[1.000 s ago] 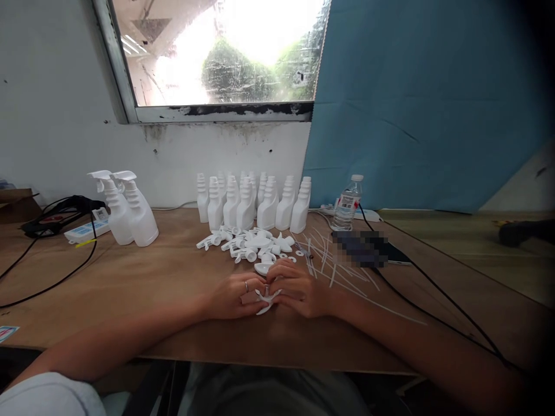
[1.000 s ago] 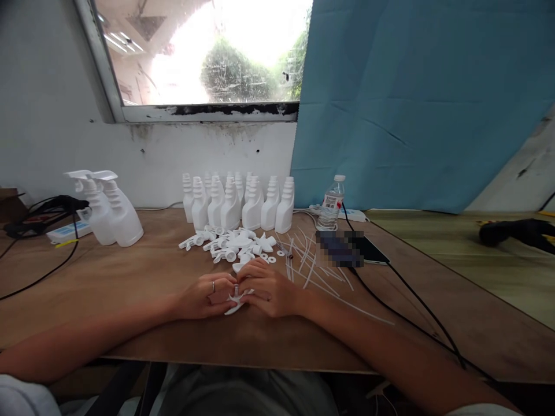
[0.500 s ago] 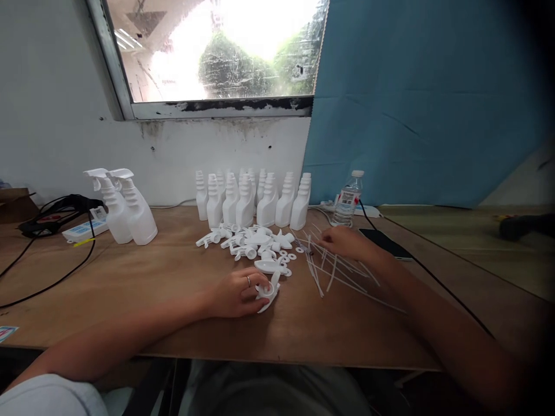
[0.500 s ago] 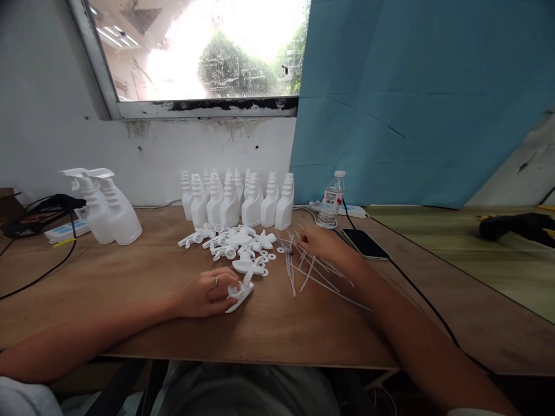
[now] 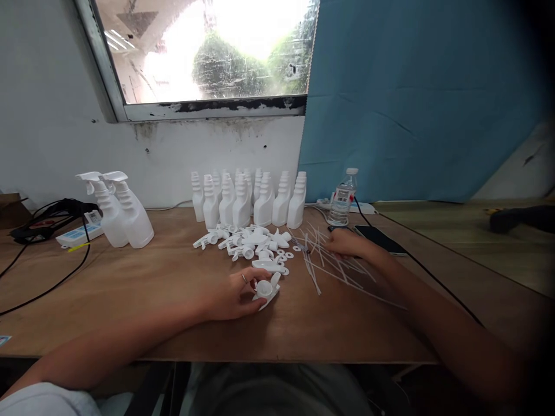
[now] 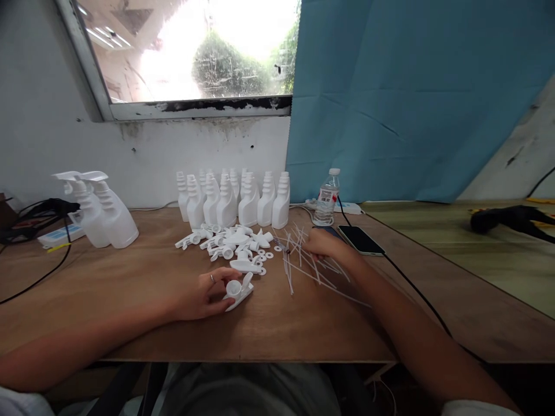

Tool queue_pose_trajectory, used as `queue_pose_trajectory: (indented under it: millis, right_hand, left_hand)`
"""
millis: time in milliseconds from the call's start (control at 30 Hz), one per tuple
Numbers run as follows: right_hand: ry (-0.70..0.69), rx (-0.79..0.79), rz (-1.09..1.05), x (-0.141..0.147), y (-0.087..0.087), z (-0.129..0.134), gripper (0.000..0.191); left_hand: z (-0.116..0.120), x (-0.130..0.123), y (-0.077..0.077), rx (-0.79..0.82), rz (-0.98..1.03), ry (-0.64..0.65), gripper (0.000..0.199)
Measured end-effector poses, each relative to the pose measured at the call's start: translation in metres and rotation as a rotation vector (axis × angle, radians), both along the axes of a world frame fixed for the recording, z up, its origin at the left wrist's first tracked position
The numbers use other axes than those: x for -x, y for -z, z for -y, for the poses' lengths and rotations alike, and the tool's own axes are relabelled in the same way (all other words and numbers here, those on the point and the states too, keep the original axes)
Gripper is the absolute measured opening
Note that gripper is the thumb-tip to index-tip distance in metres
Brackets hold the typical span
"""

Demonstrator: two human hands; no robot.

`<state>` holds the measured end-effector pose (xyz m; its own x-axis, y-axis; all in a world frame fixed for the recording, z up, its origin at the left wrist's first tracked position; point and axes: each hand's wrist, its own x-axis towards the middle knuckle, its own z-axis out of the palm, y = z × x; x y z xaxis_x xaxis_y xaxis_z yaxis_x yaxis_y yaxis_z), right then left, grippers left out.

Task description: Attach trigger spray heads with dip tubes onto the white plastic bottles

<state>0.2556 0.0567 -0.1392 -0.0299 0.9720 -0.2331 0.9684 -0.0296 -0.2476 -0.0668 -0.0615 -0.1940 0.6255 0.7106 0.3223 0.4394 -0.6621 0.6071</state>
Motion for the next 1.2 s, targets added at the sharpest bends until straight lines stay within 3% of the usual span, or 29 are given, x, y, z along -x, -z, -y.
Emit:
queue_pose_trajectory:
  millis: [67, 133, 233, 300, 400, 467, 533, 667, 833, 967, 1200]
  right_hand:
    - [-0.008, -0.169, -0.097, 0.005, -0.007, 0.005, 0.034]
    - [-0.082, -0.344, -0.363, 0.015, -0.011, 0.015, 0.032]
    - [-0.293, -0.421, -0.78, 0.034, -0.009, 0.034, 0.035]
    - [-0.449, -0.34, -0.798, 0.045, -0.003, 0.042, 0.036]
    - [-0.716, -0.155, -0.601, 0.055, 0.008, 0.047, 0.033]
    - [-0.823, -0.082, -0.503, 0.057, 0.013, 0.047, 0.031]
    - [-0.799, -0.055, -0.558, 0.06, 0.017, 0.047, 0.031]
    - [-0.624, -0.102, -0.947, 0.07, 0.025, 0.054, 0.033]
    - [-0.647, -0.226, -1.186, 0.088, 0.032, 0.07, 0.03]
    - [-0.729, -0.191, -1.14, 0.097, 0.035, 0.08, 0.03]
    - [-0.791, -0.297, -0.869, 0.097, 0.028, 0.089, 0.027]
  left_hand:
    - [0.0, -0.002, -0.001, 0.02, 0.002, 0.012, 0.043]
    - [-0.001, -0.003, -0.001, 0.026, 0.016, 0.033, 0.038]
    - [-0.003, -0.005, 0.001, 0.021, 0.046, 0.054, 0.038]
    - [-0.003, -0.004, 0.002, 0.008, 0.049, 0.053, 0.038]
    - [-0.004, -0.004, 0.003, -0.011, 0.044, 0.053, 0.037]
    - [-0.004, -0.004, 0.003, -0.01, 0.038, 0.058, 0.037]
    - [-0.004, -0.004, 0.003, -0.001, 0.033, 0.057, 0.037]
    - [-0.005, -0.004, 0.002, -0.001, 0.036, 0.068, 0.039]
    - [-0.004, -0.004, 0.002, 0.005, 0.051, 0.082, 0.041]
    - [-0.004, -0.005, 0.004, 0.02, 0.071, 0.068, 0.041]
    - [-0.005, -0.004, 0.007, 0.023, 0.069, 0.065, 0.043]
